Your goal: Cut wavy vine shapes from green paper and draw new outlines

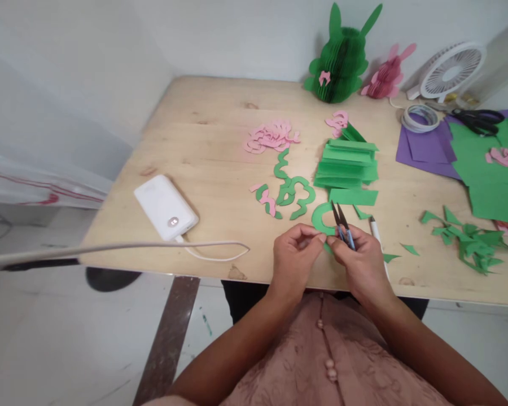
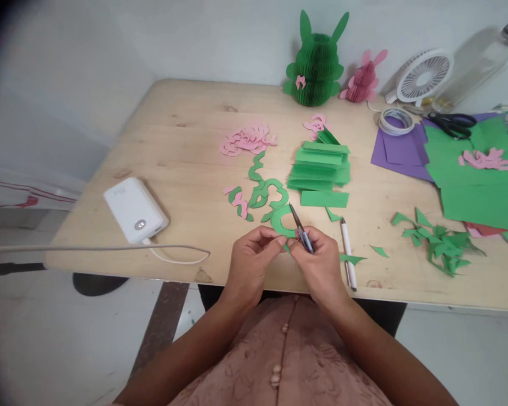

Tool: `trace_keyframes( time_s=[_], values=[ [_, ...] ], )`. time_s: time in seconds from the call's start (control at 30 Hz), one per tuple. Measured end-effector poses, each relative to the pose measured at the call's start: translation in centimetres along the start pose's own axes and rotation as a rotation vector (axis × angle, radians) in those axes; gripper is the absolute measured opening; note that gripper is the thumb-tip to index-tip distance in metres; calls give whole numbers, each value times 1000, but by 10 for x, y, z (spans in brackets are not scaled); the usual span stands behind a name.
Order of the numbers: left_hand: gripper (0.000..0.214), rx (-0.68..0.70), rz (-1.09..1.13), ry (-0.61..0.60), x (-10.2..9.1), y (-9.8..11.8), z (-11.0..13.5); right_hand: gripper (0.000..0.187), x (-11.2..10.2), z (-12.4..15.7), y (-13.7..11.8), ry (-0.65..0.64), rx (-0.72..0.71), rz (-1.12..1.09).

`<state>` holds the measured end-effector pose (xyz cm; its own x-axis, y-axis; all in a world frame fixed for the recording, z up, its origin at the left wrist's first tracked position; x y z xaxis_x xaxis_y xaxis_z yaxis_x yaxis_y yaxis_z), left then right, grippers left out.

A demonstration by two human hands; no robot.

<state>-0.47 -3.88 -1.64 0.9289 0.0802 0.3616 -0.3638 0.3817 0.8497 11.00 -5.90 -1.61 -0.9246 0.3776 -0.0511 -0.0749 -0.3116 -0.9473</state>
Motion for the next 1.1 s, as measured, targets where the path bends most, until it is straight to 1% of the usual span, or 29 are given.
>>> trace_keyframes(
  time_s=[0.17, 0.27, 0.47, 0.57, 0.67, 0.8, 0.97, 1.1],
  values=[
    [12, 25, -14, 11, 0, -1, -1, 12, 0, -2, 0, 31, -1, -25],
    [14, 1, 30, 22, -1, 2, -2, 12, -3, -3, 0, 44, -3, -45],
    [22, -214, 206, -8, -2, 0, -4, 16, -16, -5, -3, 83, 16, -109],
    [22, -259, 226, -36, -3, -3, -5, 19, -23, -4, -5, 93, 28, -148],
    [22, -277, 205, -72, -2, -4, -4, 24, -25, -4, -4, 53, 51, -133],
    [20, -267, 106, -128, -1, -3, -1, 25, -19, -4, 0, -30, 57, -95],
    [18, -239, 22, -151, 0, -3, 1, 20, -15, -4, 5, -2, 42, -54],
    [19, -227, -19, -175, 1, -6, 2, 21, -14, -4, 6, 28, 34, -39]
  ],
)
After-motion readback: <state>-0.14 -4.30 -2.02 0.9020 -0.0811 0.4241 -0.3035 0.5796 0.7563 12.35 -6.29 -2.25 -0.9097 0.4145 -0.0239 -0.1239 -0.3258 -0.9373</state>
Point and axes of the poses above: each hand's wrist, its own z-axis away from the middle knuckle, its own x-axis out of the palm, y = z × x, the point moved 3 cm from there along -z, towards the middle knuckle
